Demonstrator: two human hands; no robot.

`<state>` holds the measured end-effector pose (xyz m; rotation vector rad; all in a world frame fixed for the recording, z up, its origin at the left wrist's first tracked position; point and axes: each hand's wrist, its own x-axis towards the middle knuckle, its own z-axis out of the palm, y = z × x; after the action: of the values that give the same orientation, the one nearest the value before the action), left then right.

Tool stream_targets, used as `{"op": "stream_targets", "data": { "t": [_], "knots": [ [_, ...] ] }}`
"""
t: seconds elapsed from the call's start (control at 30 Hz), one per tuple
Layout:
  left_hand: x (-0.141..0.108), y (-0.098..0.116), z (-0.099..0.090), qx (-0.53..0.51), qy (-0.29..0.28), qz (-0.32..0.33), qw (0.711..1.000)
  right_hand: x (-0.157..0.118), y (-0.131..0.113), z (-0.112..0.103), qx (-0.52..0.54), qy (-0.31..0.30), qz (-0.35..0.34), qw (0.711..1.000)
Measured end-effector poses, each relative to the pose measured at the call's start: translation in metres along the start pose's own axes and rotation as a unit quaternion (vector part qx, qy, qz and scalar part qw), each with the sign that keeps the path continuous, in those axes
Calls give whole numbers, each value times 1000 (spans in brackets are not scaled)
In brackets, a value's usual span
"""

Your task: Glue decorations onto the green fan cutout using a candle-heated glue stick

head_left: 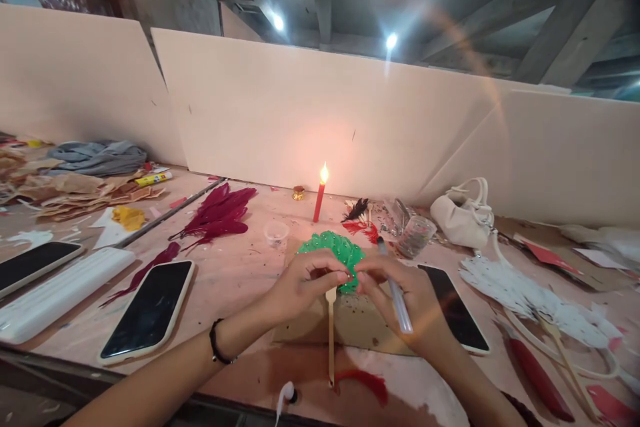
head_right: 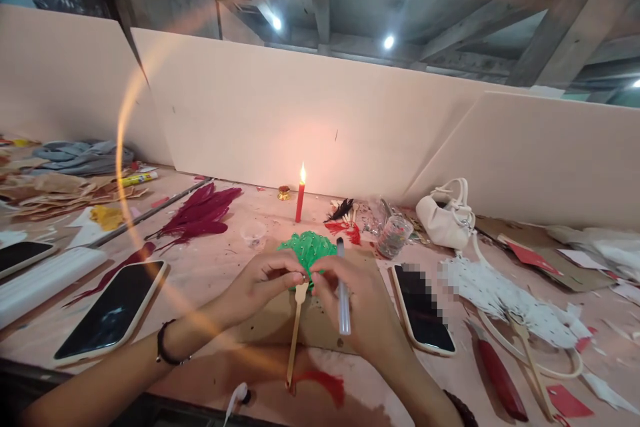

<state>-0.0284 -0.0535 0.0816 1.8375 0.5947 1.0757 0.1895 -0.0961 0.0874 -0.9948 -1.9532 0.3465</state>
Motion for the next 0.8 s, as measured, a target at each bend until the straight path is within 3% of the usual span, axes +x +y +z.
{"op": "stream_targets", "data": {
  "t": [0.17, 0.37, 0.53, 0.8],
  "knots": [
    [-7, -7, 5, 38, 12, 20, 999, -4, -1, 6, 11, -25, 4, 1000],
    [-11, -9, 11, 41, 45, 19, 998, -2, -6, 12, -8, 58, -63, 996],
    [-12, -12, 13, 35, 49, 15, 998, -4, -7, 15, -13, 58, -54, 997],
    [-10, -16, 11, -14, 67, -29, 997, -7, -5, 14, 6, -11, -8, 1000]
  ]
}}
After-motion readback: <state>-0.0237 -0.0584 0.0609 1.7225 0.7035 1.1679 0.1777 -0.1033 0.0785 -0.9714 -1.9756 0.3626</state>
